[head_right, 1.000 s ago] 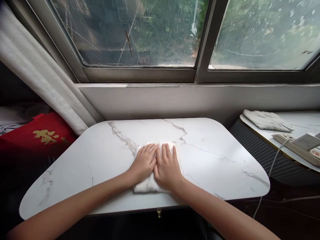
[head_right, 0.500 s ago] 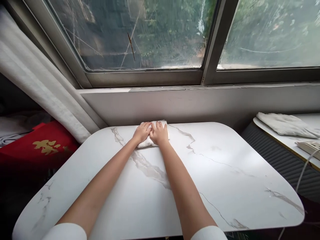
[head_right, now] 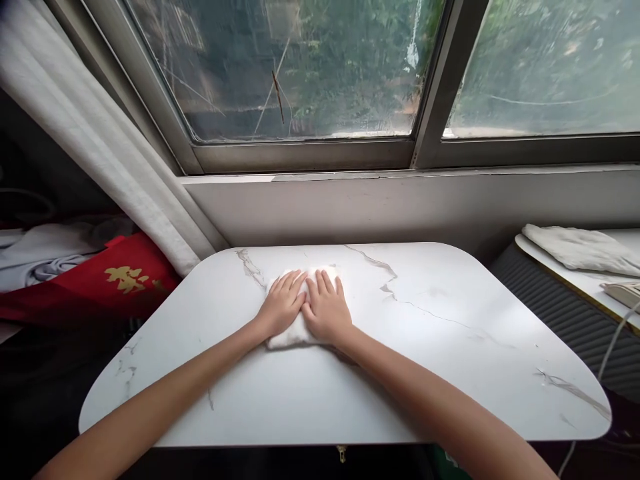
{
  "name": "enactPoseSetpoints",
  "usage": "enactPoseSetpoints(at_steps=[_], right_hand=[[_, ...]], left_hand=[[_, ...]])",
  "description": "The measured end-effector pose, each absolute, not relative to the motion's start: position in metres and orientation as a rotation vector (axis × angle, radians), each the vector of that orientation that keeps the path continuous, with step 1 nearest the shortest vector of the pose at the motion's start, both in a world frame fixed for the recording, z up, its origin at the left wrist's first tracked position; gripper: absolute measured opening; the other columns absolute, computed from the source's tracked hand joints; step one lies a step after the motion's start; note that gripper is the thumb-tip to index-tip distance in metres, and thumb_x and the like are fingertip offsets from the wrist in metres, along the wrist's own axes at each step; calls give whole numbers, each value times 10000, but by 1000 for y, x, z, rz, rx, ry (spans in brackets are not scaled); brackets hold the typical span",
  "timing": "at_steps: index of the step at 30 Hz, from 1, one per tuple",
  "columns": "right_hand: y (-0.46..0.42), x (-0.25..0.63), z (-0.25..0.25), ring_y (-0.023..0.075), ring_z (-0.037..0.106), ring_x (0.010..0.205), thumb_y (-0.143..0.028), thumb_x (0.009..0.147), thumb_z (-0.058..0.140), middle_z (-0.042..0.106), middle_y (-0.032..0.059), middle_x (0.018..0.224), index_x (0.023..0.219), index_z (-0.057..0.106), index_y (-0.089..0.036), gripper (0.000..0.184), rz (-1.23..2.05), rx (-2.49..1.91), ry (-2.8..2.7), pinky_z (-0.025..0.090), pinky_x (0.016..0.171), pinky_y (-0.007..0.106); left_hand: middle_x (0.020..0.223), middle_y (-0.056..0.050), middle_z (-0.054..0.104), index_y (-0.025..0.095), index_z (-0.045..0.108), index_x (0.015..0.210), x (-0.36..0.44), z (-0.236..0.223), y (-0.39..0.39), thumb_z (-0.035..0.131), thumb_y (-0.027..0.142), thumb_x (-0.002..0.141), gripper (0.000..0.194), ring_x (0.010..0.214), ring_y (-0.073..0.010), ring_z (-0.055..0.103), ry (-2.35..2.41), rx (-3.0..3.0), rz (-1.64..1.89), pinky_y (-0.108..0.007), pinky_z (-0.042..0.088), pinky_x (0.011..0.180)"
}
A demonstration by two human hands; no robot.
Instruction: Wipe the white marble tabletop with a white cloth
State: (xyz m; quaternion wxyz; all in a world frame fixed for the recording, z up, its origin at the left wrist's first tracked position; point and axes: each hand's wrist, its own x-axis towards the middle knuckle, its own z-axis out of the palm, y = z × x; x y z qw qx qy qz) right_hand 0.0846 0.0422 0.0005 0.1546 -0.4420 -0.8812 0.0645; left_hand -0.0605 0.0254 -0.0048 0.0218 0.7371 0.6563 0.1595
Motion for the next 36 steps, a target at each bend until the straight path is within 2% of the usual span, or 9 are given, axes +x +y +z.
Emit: enactPoseSetpoints(at_steps=[7, 10, 13, 17, 21, 26, 31, 36], right_hand=[[-48, 100, 8, 198, 12, 1457, -324, 892, 412, 113, 35, 1580, 1500, 253, -162, 649, 708, -1106, -2566, 5, 1177, 487], [-65, 93, 12, 198, -28, 1452, -304, 887, 418, 58, 28, 1582, 1519, 173, -174, 690, 838, -1038, -2608, 18, 1177, 498], [-66, 80, 15, 229, -37, 1449, -315, 897, 417, 43, 73, 1580, 1519, 160, -145, 693, 818, -1004, -2685, 62, 1168, 524], [-45, 53, 13, 315, 1, 1440, -359, 929, 385, 104, 201, 1556, 1501, 191, -52, 678, 531, -872, -2827, 118, 1139, 572], [-1, 12, 7, 380, 129, 1422, -334, 949, 315, 223, 284, 1510, 1456, 274, 36, 628, 229, -910, -2800, 151, 1120, 581], [64, -37, 2, 349, 228, 1406, -310, 945, 343, 295, 266, 1495, 1433, 329, 27, 594, 59, -993, -2715, 152, 1121, 542], [112, -68, 2, 316, 234, 1408, -298, 952, 308, 298, 233, 1509, 1447, 320, -23, 566, 80, -1144, -2658, 155, 1117, 515], [130, -77, 4, 294, 232, 1411, -303, 954, 282, 300, 216, 1514, 1443, 325, -42, 556, 84, -1184, -2656, 151, 1119, 493]], left_hand=[[1509, -93, 362, 173, 330, 1451, -67, -4, -81, 288, 288, 964, 501, 1409, -249, 265, 1948, 2316, 481, -499, 245, 1146], [1523, -68, 341, 209, 291, 1469, -77, -5, -107, 286, 302, 972, 506, 1415, -240, 254, 1984, 2276, 483, -494, 261, 1141], [1514, -55, 359, 225, 297, 1467, -92, -5, -113, 287, 330, 972, 507, 1404, -233, 281, 2016, 2205, 467, -476, 288, 1131], [1493, -69, 393, 204, 351, 1442, -115, -7, -90, 298, 290, 940, 512, 1384, -237, 318, 2087, 2160, 510, -464, 288, 1127], [1464, -102, 428, 154, 398, 1410, -141, -9, -41, 291, 268, 923, 511, 1364, -240, 345, 2189, 2141, 537, -443, 267, 1133], [1420, -91, 481, 158, 453, 1364, -178, -8, 36, 254, 273, 941, 482, 1320, -223, 402, 2212, 2142, 571, -402, 286, 1118], [1397, -71, 510, 177, 495, 1325, -205, -5, 95, 298, 262, 925, 453, 1303, -216, 422, 2178, 2115, 594, -396, 289, 1115], [1400, -70, 511, 174, 518, 1307, -212, -3, 114, 319, 230, 897, 460, 1304, -207, 419, 2175, 2072, 654, -380, 275, 1121]])
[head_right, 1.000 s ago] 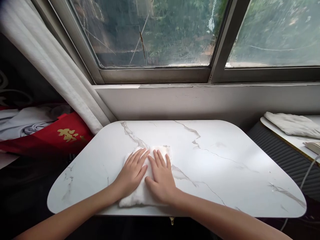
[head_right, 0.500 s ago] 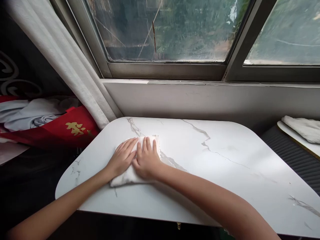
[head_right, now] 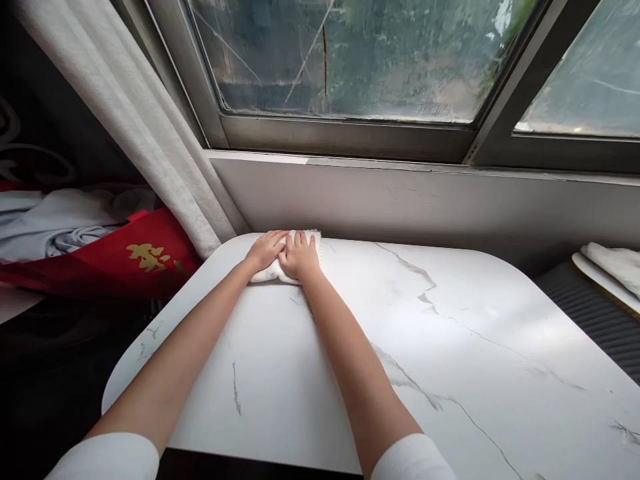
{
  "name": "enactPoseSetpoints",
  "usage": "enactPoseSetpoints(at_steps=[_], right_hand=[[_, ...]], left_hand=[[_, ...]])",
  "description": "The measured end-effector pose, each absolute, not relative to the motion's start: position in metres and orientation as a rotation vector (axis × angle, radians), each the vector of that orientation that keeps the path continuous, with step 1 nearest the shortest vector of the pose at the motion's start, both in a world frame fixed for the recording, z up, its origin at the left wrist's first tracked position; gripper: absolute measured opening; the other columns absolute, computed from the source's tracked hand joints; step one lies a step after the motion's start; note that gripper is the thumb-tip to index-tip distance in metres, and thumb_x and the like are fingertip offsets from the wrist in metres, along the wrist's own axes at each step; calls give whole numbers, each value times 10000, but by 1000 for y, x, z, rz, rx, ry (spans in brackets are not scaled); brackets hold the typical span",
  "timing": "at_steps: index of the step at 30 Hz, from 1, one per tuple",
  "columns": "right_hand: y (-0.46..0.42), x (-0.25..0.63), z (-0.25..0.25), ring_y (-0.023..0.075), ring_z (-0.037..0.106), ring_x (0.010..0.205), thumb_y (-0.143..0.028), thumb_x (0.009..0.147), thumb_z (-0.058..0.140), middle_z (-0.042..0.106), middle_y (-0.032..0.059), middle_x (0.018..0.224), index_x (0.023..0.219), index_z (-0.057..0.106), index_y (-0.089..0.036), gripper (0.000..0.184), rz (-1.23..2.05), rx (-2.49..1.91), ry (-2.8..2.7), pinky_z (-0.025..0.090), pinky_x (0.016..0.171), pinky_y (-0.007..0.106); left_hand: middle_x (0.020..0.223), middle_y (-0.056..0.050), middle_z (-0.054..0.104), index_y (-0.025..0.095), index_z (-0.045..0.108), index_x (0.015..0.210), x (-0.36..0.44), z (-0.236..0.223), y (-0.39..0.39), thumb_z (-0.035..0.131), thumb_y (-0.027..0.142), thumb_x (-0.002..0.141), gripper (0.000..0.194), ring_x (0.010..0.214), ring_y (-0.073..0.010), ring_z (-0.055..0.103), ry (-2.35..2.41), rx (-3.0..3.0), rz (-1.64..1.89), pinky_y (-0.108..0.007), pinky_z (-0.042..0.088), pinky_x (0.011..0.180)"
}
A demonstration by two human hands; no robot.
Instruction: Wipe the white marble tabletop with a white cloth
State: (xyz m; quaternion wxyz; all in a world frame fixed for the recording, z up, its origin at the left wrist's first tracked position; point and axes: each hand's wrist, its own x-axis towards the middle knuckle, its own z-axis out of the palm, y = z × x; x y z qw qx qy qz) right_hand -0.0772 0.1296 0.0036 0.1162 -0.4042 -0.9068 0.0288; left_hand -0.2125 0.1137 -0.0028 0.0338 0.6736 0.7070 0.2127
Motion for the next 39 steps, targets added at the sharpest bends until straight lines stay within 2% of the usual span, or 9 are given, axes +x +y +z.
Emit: enactPoseSetpoints(at_steps=[5, 11, 17, 25, 31, 39], right_hand=[[119, -68, 4, 269, 213, 1420, -295, 948, 274, 291, 201, 1523, 1440, 334, -56, 551, 125, -1146, -2674, 134, 1130, 464], [66, -56, 1, 301, 230, 1412, -300, 943, 295, 314, 223, 1505, 1443, 332, -39, 566, 105, -1164, -2617, 153, 1118, 508], [-33, -32, -3, 433, 228, 1381, -301, 935, 320, 315, 303, 1471, 1431, 321, 56, 611, 20, -1055, -2620, 147, 1087, 626], [-120, -52, 9, 453, 287, 1347, -355, 901, 371, 375, 300, 1440, 1398, 372, 63, 650, 131, -747, -2699, 225, 1054, 675], [-113, -87, 4, 466, 291, 1337, -369, 899, 367, 377, 321, 1427, 1384, 369, 81, 661, 149, -738, -2641, 212, 1045, 690], [-48, -125, -4, 437, 295, 1345, -353, 903, 382, 376, 300, 1438, 1380, 392, 52, 625, 186, -869, -2539, 192, 1071, 639]], left_hand=[[1418, -58, 493, 181, 504, 1319, -210, -5, 101, 347, 206, 862, 483, 1323, -202, 401, 2157, 2081, 646, -391, 262, 1131], [1422, -56, 488, 192, 492, 1331, -199, -7, 55, 335, 222, 865, 493, 1331, -204, 394, 2102, 2175, 621, -396, 269, 1133], [1454, -47, 452, 204, 442, 1382, -182, -6, -39, 290, 267, 906, 504, 1361, -195, 353, 1976, 2272, 575, -412, 254, 1144], [1483, -46, 413, 198, 407, 1420, -217, -5, -157, 253, 299, 932, 521, 1383, -222, 325, 2049, 2218, 489, -429, 262, 1149], [1472, -60, 429, 197, 427, 1404, -255, -4, -151, 265, 323, 930, 516, 1353, -241, 376, 2056, 2173, 474, -433, 284, 1137], [1427, -66, 477, 183, 483, 1337, -284, -2, -73, 214, 352, 932, 516, 1332, -209, 393, 2043, 2152, 537, -419, 294, 1129]])
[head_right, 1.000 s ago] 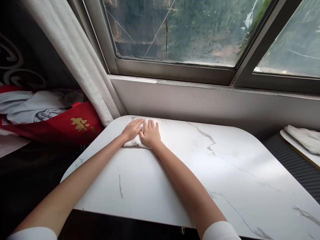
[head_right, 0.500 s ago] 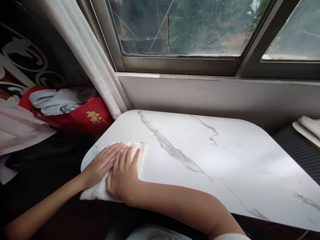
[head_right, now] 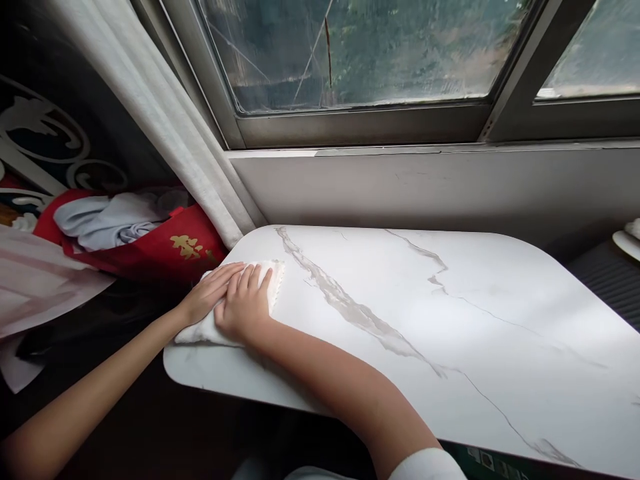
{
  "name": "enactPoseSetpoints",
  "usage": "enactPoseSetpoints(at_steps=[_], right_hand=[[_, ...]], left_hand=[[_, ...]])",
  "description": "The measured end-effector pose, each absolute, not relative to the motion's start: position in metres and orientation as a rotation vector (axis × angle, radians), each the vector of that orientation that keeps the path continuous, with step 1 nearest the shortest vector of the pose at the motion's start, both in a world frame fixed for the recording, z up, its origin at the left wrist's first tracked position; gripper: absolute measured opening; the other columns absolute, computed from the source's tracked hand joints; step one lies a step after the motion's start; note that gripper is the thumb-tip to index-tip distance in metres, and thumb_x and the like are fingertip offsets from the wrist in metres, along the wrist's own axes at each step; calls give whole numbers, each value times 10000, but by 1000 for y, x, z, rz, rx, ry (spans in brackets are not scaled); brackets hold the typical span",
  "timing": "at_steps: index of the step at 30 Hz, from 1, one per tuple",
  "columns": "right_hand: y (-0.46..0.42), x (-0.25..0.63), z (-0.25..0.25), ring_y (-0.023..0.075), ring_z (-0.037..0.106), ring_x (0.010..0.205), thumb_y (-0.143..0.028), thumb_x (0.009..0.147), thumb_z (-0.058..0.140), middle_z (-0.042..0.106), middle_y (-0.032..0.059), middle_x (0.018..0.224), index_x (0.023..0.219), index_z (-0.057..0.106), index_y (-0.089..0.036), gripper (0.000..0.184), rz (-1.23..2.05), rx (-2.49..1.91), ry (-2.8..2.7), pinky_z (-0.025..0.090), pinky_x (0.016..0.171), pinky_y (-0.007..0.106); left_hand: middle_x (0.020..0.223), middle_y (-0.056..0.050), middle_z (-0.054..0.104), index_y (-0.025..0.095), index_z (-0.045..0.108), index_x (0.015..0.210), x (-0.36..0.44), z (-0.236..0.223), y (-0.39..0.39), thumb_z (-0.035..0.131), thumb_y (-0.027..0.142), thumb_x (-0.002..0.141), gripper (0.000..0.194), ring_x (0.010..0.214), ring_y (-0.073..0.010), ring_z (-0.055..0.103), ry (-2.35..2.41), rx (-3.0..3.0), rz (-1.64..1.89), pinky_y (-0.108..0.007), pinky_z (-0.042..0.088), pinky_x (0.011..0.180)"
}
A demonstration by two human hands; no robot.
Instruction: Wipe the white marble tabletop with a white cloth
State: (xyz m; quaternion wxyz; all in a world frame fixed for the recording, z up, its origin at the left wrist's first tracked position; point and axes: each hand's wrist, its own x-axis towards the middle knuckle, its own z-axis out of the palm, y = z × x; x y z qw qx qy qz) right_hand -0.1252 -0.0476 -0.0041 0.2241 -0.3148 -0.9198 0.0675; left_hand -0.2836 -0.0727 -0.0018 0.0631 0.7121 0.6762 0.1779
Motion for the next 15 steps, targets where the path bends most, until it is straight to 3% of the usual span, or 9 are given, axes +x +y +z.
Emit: enactPoseSetpoints(at_steps=[10, 15], right_hand=[[64, -153, -1, 343, 221, 1406, -328, 916, 355, 311, 244, 1500, 1425, 363, -18, 596, 347, -1115, -2491, 89, 1127, 537], [97, -160, 0, 316, 206, 1417, -330, 919, 331, 291, 222, 1516, 1435, 351, -40, 592, 365, -1162, -2504, 75, 1131, 518]], left_hand=[[1346, -105, 549, 114, 542, 1260, -308, -7, 62, 227, 385, 903, 548, 1268, -208, 458, 1916, 2227, 678, -384, 291, 1129], [1361, -72, 544, 167, 559, 1251, -313, -8, 99, 249, 363, 907, 503, 1279, -201, 446, 1929, 2210, 654, -386, 287, 1130]])
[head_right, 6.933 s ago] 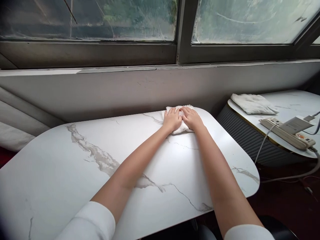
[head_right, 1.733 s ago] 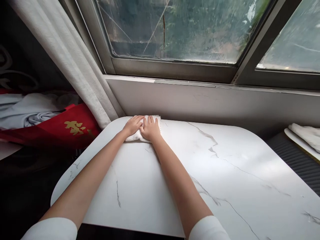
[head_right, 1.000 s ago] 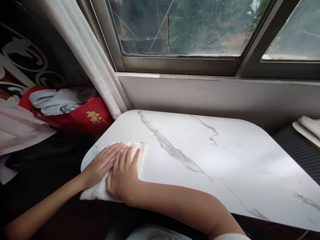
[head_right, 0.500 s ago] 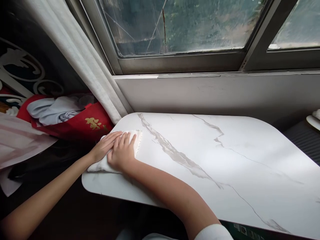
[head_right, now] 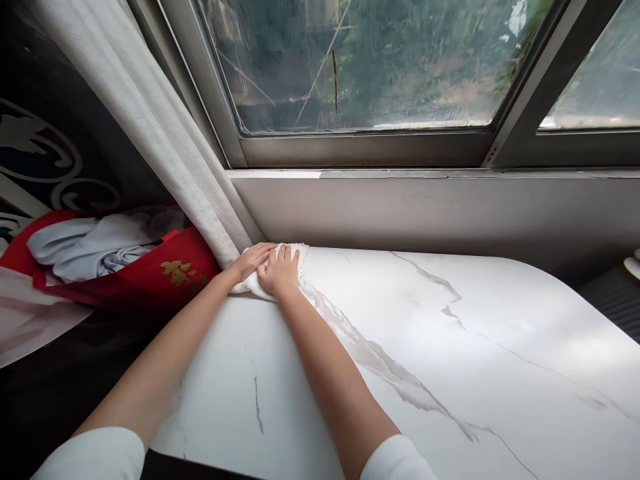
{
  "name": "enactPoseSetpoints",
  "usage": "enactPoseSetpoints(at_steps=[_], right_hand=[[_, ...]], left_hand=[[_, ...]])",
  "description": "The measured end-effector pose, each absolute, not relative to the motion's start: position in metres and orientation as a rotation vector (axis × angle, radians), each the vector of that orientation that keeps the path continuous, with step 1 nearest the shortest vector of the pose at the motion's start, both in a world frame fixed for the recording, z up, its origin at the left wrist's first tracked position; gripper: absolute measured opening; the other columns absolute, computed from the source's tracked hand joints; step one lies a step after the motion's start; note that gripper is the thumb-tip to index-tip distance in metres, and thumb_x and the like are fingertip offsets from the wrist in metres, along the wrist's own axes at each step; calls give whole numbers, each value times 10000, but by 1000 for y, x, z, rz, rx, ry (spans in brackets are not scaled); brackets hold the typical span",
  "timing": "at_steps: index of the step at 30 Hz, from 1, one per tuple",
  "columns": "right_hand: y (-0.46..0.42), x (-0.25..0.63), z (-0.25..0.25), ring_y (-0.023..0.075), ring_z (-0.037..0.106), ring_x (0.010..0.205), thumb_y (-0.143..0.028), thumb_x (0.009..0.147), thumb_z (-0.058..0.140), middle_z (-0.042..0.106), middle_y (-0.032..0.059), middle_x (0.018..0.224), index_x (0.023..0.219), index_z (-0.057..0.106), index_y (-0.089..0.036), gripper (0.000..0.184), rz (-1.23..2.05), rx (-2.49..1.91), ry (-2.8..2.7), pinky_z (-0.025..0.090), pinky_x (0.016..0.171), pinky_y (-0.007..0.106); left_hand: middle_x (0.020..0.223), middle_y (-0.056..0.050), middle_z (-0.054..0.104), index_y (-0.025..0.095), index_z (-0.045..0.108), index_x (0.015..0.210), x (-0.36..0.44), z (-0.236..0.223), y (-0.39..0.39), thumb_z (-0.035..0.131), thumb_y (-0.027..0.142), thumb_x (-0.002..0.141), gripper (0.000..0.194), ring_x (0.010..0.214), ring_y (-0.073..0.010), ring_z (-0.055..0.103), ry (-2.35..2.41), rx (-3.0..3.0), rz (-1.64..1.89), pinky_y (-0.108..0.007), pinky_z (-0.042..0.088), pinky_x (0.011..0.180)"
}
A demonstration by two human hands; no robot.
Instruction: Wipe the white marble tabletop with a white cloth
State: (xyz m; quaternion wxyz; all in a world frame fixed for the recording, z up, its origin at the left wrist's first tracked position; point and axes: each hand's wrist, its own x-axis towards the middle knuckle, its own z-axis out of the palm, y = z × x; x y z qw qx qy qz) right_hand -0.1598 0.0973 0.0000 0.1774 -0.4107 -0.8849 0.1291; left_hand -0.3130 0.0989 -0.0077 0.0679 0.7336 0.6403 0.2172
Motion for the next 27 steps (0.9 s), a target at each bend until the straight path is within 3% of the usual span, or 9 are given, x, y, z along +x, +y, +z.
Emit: enactPoseSetpoints(at_steps=[10, 16, 27], right_hand=[[75, -142, -2, 308, 238, 1405, -297, 919, 345, 326, 221, 1501, 1406, 393, -45, 551, 301, -1103, -2484, 107, 1126, 512], [13, -108, -5, 338, 272, 1387, -306, 930, 351, 353, 237, 1480, 1419, 373, -19, 567, 235, -961, -2509, 136, 1126, 535], [-82, -16, 5, 382, 182, 1413, -372, 947, 318, 282, 246, 1505, 1433, 360, -5, 610, 288, -592, -2736, 130, 1135, 595]], left_hand=[[1400, -81, 505, 146, 506, 1312, -301, -13, 71, 251, 349, 929, 502, 1319, -192, 405, 1977, 2191, 674, -393, 270, 1141], [1424, -98, 479, 139, 467, 1346, -268, -15, -6, 195, 337, 956, 515, 1339, -197, 388, 2108, 2204, 595, -409, 268, 1143], [1450, -87, 450, 228, 360, 1445, -173, -29, -143, 201, 268, 956, 516, 1361, -240, 355, 2374, 2180, 591, -499, 305, 1104]])
